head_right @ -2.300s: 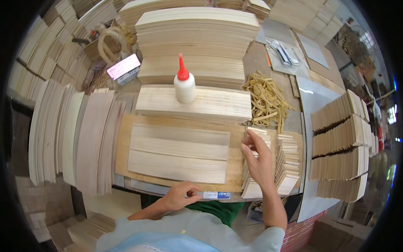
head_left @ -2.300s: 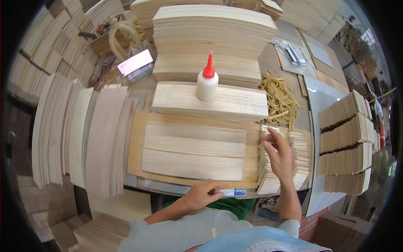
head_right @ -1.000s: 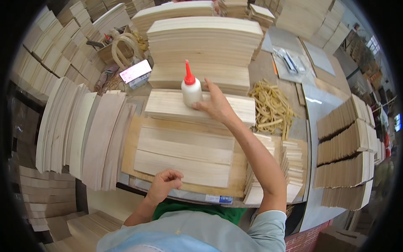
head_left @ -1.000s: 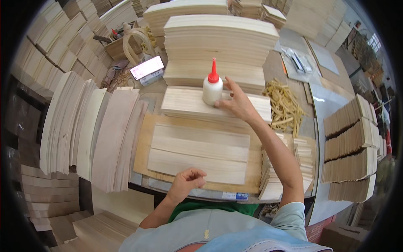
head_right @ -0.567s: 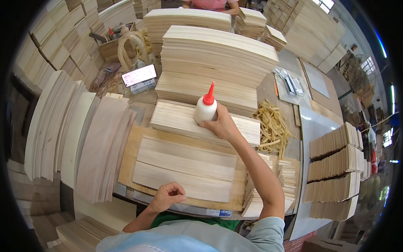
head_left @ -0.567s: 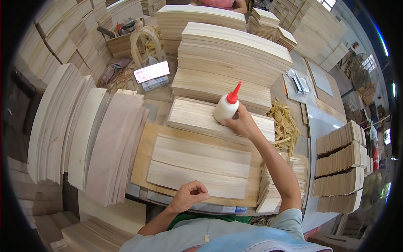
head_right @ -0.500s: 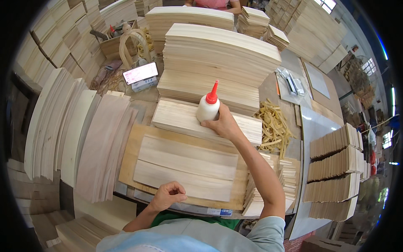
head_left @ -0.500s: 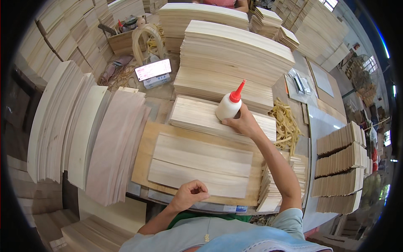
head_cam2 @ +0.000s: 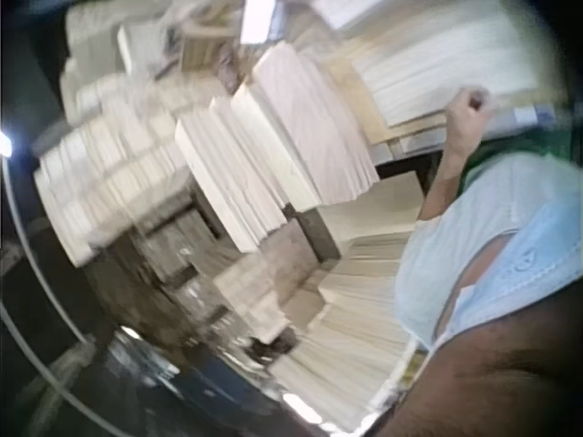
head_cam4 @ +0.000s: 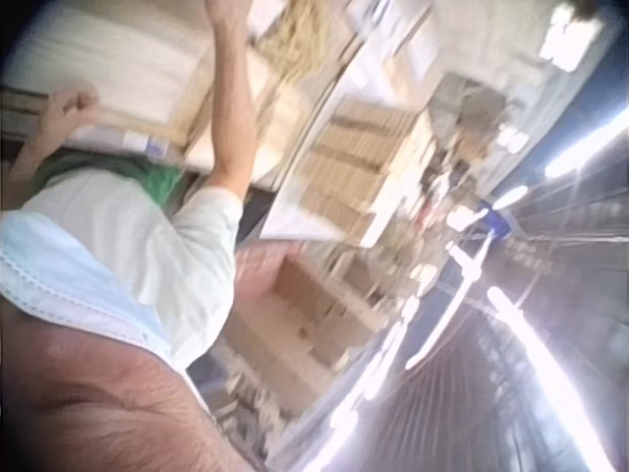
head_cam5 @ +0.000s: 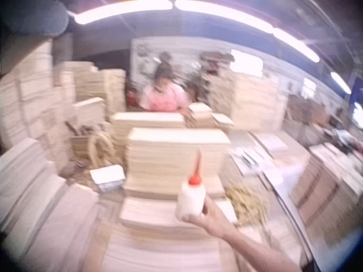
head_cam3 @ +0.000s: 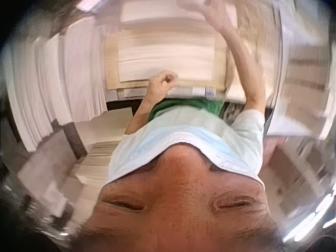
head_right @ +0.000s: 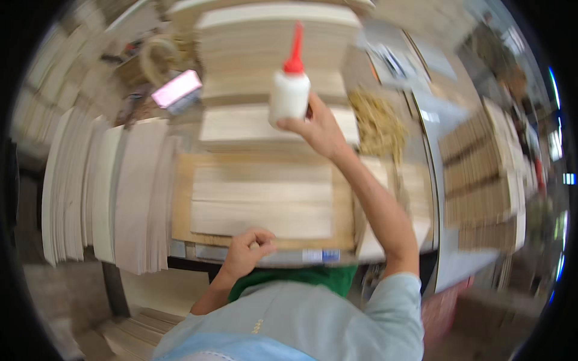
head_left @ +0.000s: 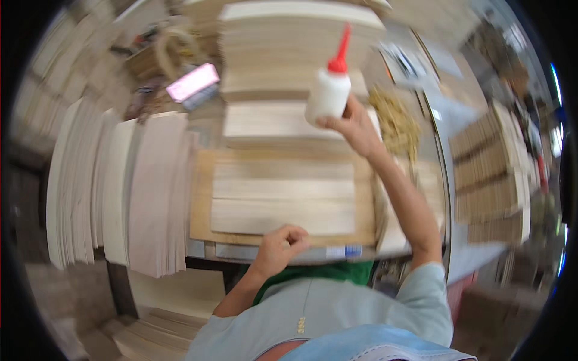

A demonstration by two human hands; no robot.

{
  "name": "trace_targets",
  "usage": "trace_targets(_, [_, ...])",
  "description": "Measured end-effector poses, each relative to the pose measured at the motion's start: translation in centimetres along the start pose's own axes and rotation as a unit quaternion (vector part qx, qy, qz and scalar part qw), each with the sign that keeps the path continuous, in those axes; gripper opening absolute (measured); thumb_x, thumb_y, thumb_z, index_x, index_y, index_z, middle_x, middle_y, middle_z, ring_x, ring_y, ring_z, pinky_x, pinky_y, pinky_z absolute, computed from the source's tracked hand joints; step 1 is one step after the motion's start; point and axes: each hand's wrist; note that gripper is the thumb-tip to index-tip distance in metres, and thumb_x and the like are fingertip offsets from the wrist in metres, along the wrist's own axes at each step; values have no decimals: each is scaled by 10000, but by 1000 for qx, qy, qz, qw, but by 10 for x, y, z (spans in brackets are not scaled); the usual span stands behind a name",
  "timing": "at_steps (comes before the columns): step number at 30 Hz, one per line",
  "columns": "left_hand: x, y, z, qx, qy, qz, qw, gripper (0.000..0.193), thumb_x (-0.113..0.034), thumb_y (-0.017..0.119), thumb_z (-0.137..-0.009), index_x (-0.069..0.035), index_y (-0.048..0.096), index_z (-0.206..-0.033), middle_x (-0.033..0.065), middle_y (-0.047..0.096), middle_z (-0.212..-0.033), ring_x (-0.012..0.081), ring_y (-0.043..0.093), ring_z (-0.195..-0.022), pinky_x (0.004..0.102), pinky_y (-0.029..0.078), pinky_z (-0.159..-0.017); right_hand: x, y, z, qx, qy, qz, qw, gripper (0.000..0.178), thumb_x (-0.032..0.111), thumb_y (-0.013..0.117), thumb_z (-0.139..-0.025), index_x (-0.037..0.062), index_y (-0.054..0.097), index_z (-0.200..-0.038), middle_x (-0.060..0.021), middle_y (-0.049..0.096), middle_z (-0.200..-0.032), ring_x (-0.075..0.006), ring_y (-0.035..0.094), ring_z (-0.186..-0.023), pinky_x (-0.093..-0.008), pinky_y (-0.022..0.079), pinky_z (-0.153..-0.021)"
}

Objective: Applying wood glue to wooden panels and assembling them into boxes or components.

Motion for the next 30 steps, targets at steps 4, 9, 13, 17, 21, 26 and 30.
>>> trace_targets(4, [7,16,8,-46,62,-26,997,152,-10,727,-760,-13,637,-882,-2,576,-672,77,515,-634,224,439,-604,32,-52,80,-75,21,2,997,613,257,703,-787,-4,457,-1284,-97,583,-1133,-179,561,-1040,-334,459,-906])
trace_targets(9, [1,63,-9,47,53,-80,994,129,-19,729,-762,-22,654,-866,25,596,-700,94,529,-633,242,444,-591,38,-121,190,-193,-25,-49,980,648,223,665,-815,-24,381,-1342,-137,529,-1211,-231,556,-1089,-433,513,-906])
trace_targets(13, [-11,114,-17,164,295,-164,927,241,-104,726,-779,-26,644,-991,101,618,-862,233,608,-756,338,499,-682,21,-151,262,-317,11,39,948,684,226,684,-786,-22,379,-1346,-148,525,-1218,-242,557,-1091,-416,503,-919])
trace_targets(17, [-16,173,-27,193,444,-233,843,376,-95,745,-701,-29,617,-1048,109,610,-1030,271,575,-991,367,479,-811,10,-157,295,-379,31,-31,924,667,208,693,-770,-25,401,-1322,-147,548,-1182,-249,580,-1045,-398,507,-891])
trace_targets(21, [5,217,-50,207,493,-405,742,597,-190,771,-633,-20,565,-1167,141,488,-1307,328,409,-1270,424,371,-1011,3,-153,296,-378,14,-153,913,613,135,685,-784,-26,412,-1308,-133,555,-1176,-220,557,-1084,-352,481,-881])
trace_targets(26, [24,222,-74,194,479,-482,708,738,-340,764,-635,-22,523,-1256,155,390,-1417,358,292,-1360,475,273,-1089,-7,-154,298,-383,-10,-170,908,575,126,680,-789,-20,433,-1288,-117,570,-1164,-227,549,-1104,-354,455,-918])
trace_targets(30, [28,218,-85,161,469,-526,691,782,-431,736,-662,-48,496,-1300,160,360,-1445,390,258,-1368,496,244,-1101,-20,-157,300,-386,-31,-239,890,507,118,670,-807,-23,472,-1252,-113,574,-1193,-218,537,-1132,-371,399,-1000])
Point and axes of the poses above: each hand's wrist, its own z-axis away from the middle knuckle, its own y-axis out of the palm, x = y × z
